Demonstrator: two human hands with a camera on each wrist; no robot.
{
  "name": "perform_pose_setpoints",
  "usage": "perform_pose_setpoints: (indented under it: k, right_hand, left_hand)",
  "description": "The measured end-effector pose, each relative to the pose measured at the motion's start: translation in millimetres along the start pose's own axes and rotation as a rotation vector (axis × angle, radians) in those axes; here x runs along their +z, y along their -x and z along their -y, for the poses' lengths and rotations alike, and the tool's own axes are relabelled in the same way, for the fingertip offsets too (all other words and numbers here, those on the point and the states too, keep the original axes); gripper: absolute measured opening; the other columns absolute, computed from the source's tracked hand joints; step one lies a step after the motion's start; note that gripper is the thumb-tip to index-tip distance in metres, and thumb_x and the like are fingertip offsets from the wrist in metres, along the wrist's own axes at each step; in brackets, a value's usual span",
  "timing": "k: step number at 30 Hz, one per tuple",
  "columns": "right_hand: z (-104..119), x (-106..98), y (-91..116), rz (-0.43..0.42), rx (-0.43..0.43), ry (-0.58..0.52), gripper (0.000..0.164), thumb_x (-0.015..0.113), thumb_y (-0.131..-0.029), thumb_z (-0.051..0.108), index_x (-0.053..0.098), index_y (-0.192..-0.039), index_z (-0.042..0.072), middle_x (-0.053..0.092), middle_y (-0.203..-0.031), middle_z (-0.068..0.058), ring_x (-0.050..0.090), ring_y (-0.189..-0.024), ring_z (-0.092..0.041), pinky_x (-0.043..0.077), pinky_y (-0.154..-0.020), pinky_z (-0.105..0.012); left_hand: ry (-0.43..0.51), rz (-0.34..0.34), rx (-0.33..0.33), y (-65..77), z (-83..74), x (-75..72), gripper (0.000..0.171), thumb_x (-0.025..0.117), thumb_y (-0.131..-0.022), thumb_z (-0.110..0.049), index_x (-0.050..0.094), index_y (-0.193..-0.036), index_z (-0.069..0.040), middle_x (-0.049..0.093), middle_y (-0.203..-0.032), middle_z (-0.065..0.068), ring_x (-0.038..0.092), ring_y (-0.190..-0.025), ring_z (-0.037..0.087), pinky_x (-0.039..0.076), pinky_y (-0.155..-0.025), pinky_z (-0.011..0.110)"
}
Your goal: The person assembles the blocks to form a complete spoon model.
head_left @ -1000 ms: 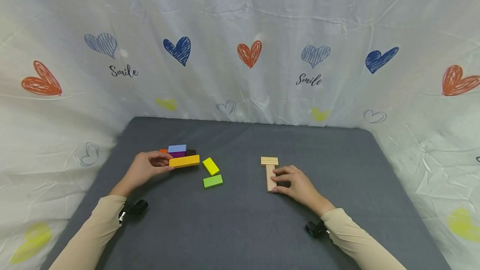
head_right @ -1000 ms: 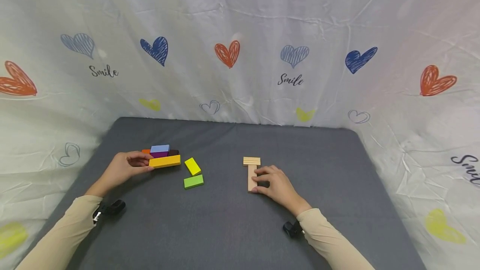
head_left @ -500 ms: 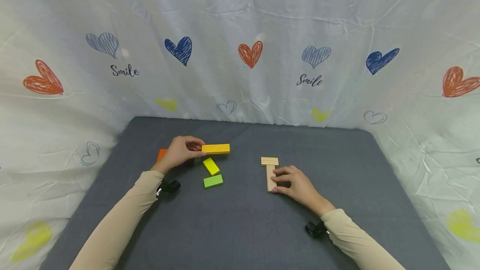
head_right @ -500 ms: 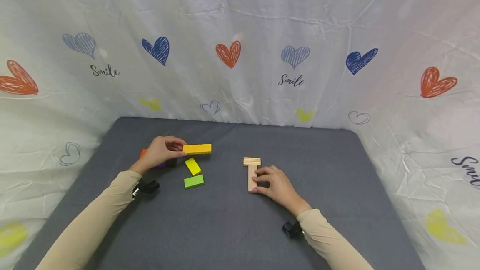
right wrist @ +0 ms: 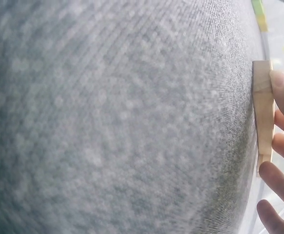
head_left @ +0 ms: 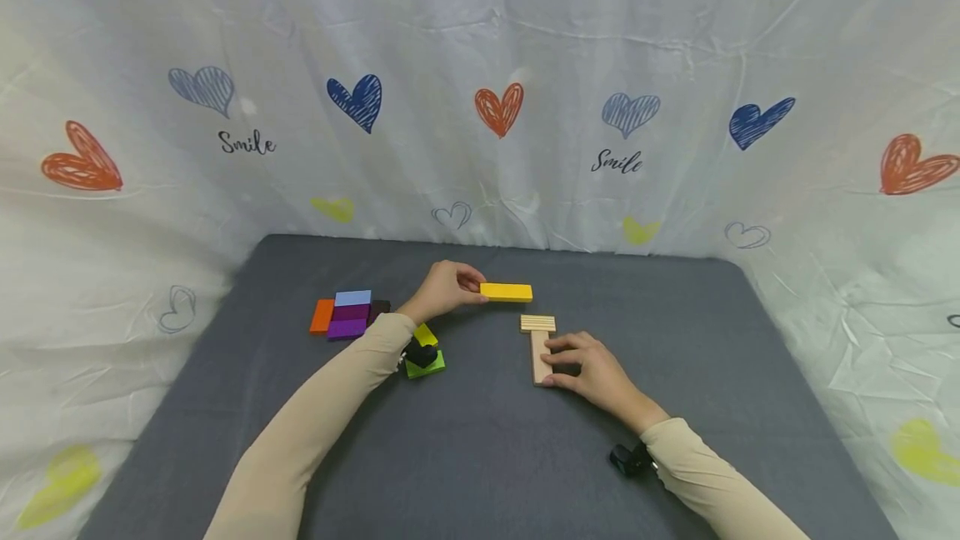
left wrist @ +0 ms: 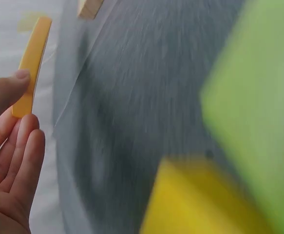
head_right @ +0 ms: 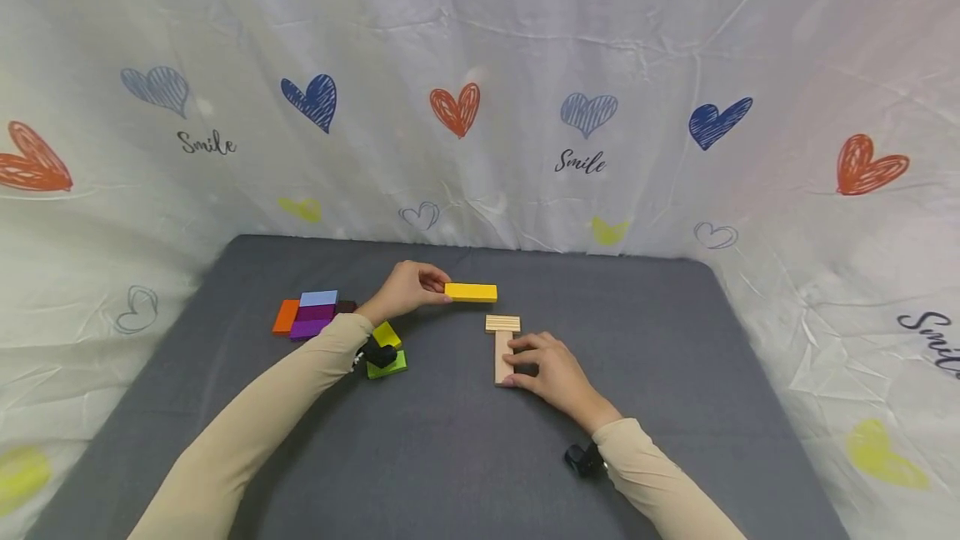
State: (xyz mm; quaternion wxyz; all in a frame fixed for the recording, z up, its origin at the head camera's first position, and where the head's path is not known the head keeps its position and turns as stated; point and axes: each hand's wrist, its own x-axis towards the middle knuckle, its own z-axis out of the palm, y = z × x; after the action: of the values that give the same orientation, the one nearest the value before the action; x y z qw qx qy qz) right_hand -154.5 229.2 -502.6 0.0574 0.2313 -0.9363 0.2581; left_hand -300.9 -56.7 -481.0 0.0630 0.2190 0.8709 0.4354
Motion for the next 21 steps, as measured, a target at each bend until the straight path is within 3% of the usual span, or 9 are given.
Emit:
perform_pose_setpoints:
  k: [5,9,21]
  right_hand:
    - [0.0,-0.1,-1.3,0.022,0.027,0.016,0.039,0.083,-0.077,0.038,0.077,-0.113,0.022,0.069,-0.124,0.005,0.060,-0.111,-0.015,0.052,-0.093,-0.040]
    - [0.1,0.1,-1.5,0.025,0.029,0.020,0.039,0.082,-0.078,0.038,0.077,-0.113,0.023,0.069,-0.124,0.005,0.060,-0.110,-0.014,0.052,-0.093,-0.039]
    - [-1.8,0.9,-0.8,0.004,0.005,0.015,0.039,0.083,-0.077,0.037,0.077,-0.112,0.022,0.069,-0.123,0.006,0.060,-0.109,-0.014,0.052,-0.091,-0.039]
  left_hand:
    - [0.005,0.031,0.015,-12.8,-8.0,27.1,0.031,0.086,-0.076,-0.019,0.076,-0.103,-0.008,0.076,-0.093,0.005,0.070,-0.079,0.011,0.057,-0.071,0.023]
    - [0.015,0.045,0.009,-18.8,-9.5,40.5,0.031,0.087,-0.076,-0.018,0.076,-0.103,-0.007,0.077,-0.094,0.006,0.071,-0.080,0.012,0.058,-0.071,0.023]
    - [0.016,0.061,-0.029,-23.0,-18.7,54.0,0.030,0.086,-0.076,-0.017,0.076,-0.103,-0.007,0.076,-0.094,0.006,0.072,-0.082,0.013,0.057,-0.072,0.022]
